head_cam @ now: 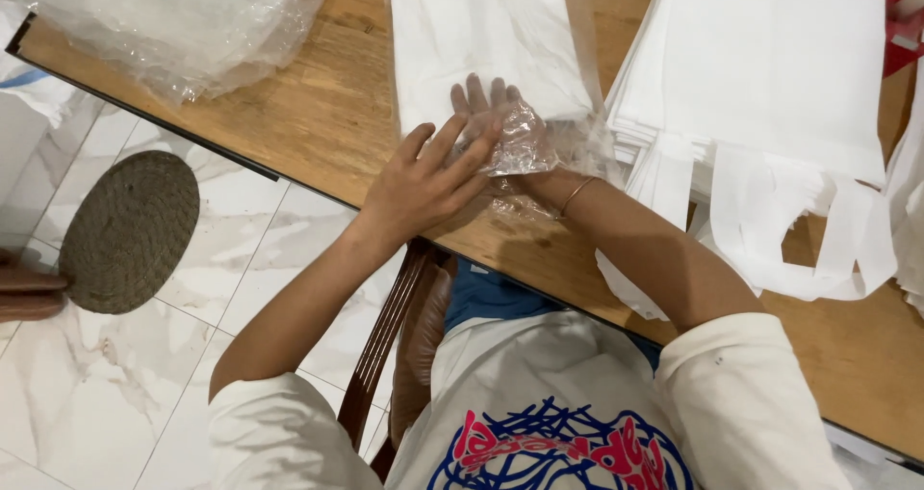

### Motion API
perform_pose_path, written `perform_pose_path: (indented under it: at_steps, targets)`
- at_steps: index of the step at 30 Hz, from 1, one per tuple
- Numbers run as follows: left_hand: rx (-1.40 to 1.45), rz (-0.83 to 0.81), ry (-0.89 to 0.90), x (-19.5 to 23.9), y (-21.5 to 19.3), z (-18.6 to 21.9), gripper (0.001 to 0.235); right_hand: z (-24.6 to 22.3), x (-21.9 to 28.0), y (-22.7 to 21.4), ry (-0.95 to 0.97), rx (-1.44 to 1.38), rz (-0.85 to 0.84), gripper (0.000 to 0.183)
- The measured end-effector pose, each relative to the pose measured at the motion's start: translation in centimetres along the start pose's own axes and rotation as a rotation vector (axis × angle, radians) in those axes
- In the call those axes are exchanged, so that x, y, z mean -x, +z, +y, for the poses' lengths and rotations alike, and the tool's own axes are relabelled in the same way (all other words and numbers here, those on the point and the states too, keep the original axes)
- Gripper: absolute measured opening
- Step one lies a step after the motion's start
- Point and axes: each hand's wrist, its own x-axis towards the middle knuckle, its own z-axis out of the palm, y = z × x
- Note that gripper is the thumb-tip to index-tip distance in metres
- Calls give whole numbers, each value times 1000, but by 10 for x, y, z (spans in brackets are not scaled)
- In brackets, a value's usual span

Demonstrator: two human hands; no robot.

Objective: Folding stacks of white fabric bags and inserting them into clear plastic sleeves for packaging.

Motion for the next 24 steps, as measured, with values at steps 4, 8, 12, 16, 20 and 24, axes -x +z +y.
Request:
perform_pose_path:
  at_steps: [4,8,12,16,20,24]
  targets:
    - [1,-58,-54,-5,0,8,19,8,2,3,20,-242,0,47]
    - [0,-90,-53,-3,3,12,16,14,4,9,48,-482,-2,43]
    - [-33,-147,-58,14,-2,12,15,17,1,18,73,-651,-2,41]
    - [-108,-244,-72,26,-12,7,11,22,-3,26,108,-903,7,39]
    - [-185,-255,-89,44,-4,8,10,28,4,26,120,-1149,15,36]
    - [-247,-156,-67,37,-5,1,13,28,1,31,127,-1309,16,34]
